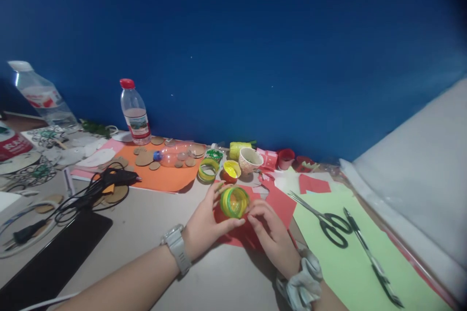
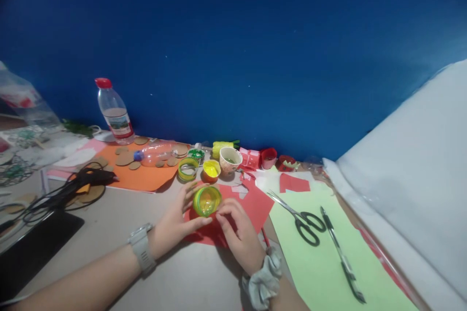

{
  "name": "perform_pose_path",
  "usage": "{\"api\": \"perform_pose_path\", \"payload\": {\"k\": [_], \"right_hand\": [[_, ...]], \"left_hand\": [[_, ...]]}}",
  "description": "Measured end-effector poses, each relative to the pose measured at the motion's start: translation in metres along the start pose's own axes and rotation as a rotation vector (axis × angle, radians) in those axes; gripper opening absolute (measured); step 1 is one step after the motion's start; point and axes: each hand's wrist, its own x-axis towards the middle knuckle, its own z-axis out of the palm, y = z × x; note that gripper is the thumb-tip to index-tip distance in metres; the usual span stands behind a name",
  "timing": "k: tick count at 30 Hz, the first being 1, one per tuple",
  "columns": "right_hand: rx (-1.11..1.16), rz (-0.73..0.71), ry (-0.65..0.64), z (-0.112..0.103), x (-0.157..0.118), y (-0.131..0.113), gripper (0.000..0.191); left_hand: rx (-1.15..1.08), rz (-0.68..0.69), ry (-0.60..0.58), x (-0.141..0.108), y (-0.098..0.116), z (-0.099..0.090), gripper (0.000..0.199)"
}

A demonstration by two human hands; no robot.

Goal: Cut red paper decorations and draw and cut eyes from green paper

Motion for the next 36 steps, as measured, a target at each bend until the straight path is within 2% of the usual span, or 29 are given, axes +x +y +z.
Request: {"api": "perform_pose_path", "payload": {"k": [3, 8, 11, 14, 20, 26, 31, 36], "right_hand": [[0.027, 0.016, 0.039, 0.005, 0.002, 0.0, 0.014], [-0.081, 0.165, 0.259, -0.001, 0.007, 0.006, 0.017], [-0.126, 0.22, 0.265, -0.009, 0.017, 0.002, 0.02], [-0.172, 0.213, 0.251, -0.017, 0.04, -0.01, 0.025], [-0.284, 0.128, 0.068, -0.021, 0.106, -0.033, 0.025], [-0.442, 0.093, -0.104, -0.017, 0.164, -0.039, 0.021], [-0.568, 0.058, -0.223, -0.014, 0.198, -0.04, 0.016], [-0.751, 0.005, -0.316, -0.006, 0.22, -0.037, 0.009]], "left_hand": [[-0.051, -0.005, 0.039, 0.003, -0.003, 0.0, 0.079], [-0.053, -0.029, 0.09, 0.004, -0.008, -0.001, 0.085], [-0.025, -0.021, 0.072, 0.003, -0.007, -0.002, 0.079], [0.021, 0.008, 0.04, 0.004, -0.005, -0.001, 0.066], [0.07, 0.051, 0.013, 0.006, -0.001, -0.001, 0.057], [0.058, 0.053, 0.009, 0.006, -0.004, -0.002, 0.06], [0.036, 0.042, -0.009, 0.006, -0.005, -0.003, 0.061], [0.018, 0.045, -0.017, 0.006, -0.006, -0.002, 0.061]]}}
